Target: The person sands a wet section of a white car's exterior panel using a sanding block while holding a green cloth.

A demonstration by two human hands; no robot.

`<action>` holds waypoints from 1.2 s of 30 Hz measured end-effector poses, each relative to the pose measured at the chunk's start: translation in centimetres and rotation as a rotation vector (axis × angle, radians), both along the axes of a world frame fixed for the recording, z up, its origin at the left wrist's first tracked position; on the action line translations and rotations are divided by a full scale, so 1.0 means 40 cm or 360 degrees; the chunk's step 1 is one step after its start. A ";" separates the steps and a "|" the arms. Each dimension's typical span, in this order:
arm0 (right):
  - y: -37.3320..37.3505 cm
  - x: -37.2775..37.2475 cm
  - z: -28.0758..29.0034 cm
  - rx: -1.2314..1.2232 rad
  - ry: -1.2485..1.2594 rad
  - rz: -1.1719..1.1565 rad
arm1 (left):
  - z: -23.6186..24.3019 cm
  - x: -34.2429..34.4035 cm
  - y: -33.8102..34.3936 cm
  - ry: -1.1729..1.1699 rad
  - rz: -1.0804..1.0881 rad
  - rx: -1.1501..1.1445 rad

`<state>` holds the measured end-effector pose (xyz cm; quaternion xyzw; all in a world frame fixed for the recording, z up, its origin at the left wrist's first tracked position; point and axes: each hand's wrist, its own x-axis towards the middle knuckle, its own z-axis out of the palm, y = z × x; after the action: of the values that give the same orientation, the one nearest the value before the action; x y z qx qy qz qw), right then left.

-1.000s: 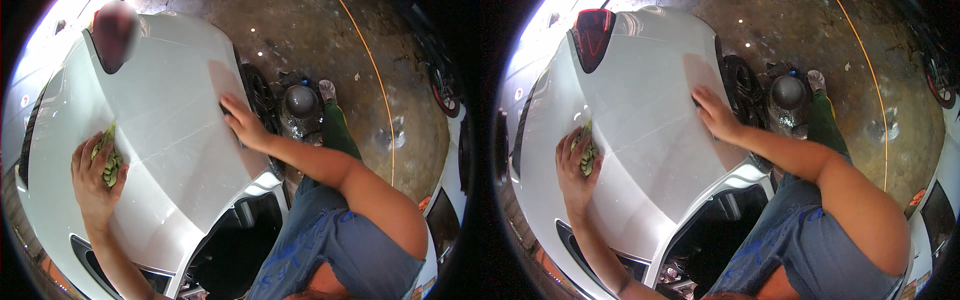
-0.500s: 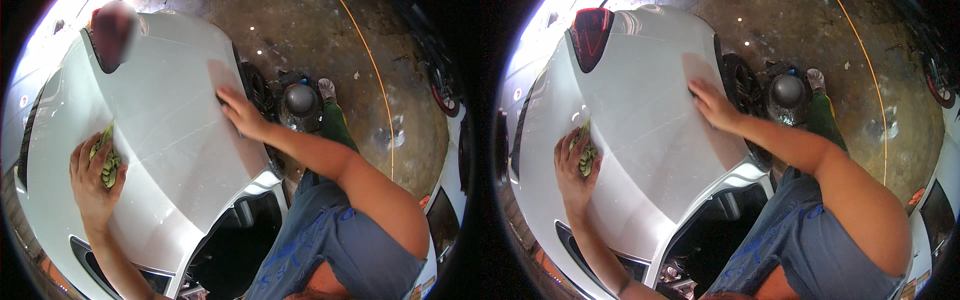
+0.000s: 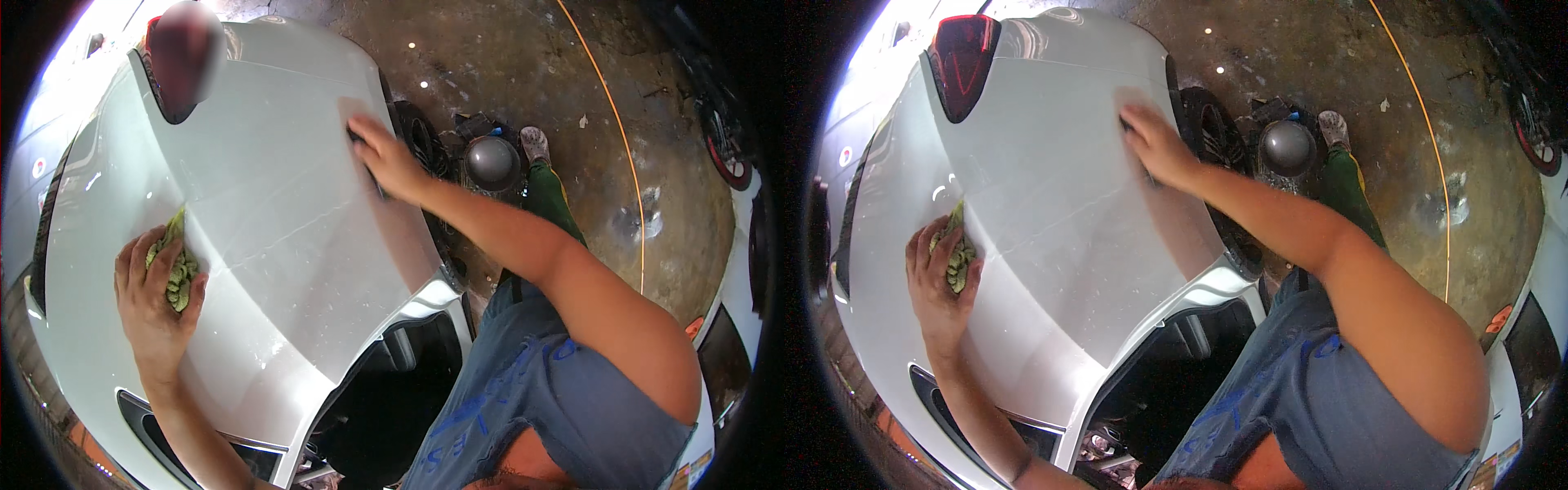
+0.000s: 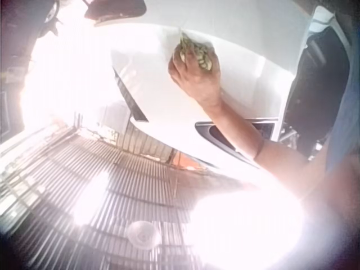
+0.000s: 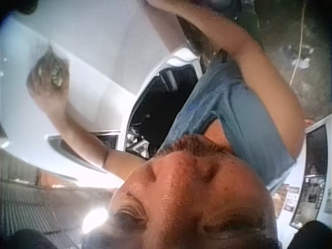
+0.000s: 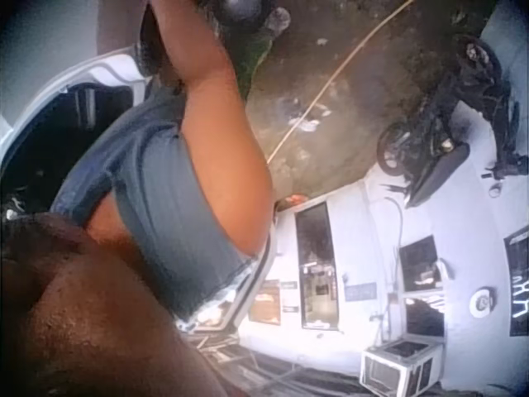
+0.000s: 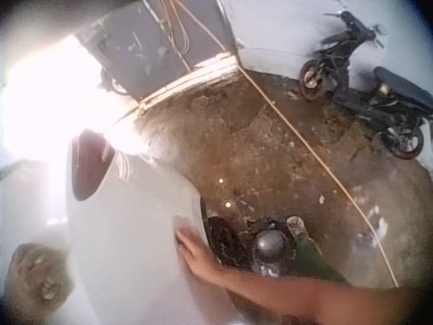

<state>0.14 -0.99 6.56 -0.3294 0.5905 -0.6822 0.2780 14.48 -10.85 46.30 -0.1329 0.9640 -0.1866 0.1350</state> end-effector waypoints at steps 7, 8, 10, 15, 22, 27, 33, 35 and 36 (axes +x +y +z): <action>-0.043 0.000 -0.002 0.0005 -0.0023 -0.0033 | -0.005 0.015 -0.008 -0.0013 0.0051 0.0039; 0.020 0.062 0.014 0.0038 0.0007 0.0030 | 0.001 0.028 -0.003 -0.0018 0.0070 0.0033; 0.115 0.113 0.039 -0.0010 0.0014 0.0055 | -0.002 0.033 -0.002 0.0002 0.0040 -0.0002; -0.081 -0.088 -0.020 0.0061 -0.0017 0.0006 | 0.002 -0.012 0.007 0.0015 0.0037 -0.0013; 0.063 0.082 0.009 0.0028 0.0015 0.0119 | -0.005 0.043 -0.005 -0.0026 0.0145 0.0022; 0.081 0.040 0.005 -0.0019 0.0059 0.0148 | -0.005 0.013 0.006 0.0001 0.0051 -0.0027; -0.102 -0.125 -0.049 0.0070 -0.0099 0.0061 | -0.008 -0.014 0.005 0.0027 0.0002 -0.0022; -0.008 0.018 -0.003 0.0046 -0.0078 0.0097 | -0.003 0.023 0.004 0.0014 0.0037 -0.0048; 0.057 0.072 0.018 0.0098 0.0019 0.0131 | -0.001 0.032 0.006 0.0005 0.0062 -0.0043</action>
<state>3.03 1.27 7.28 -0.3489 0.5989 -0.6498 0.3122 15.75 -10.62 46.25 -0.1538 0.9588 -0.1968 0.1354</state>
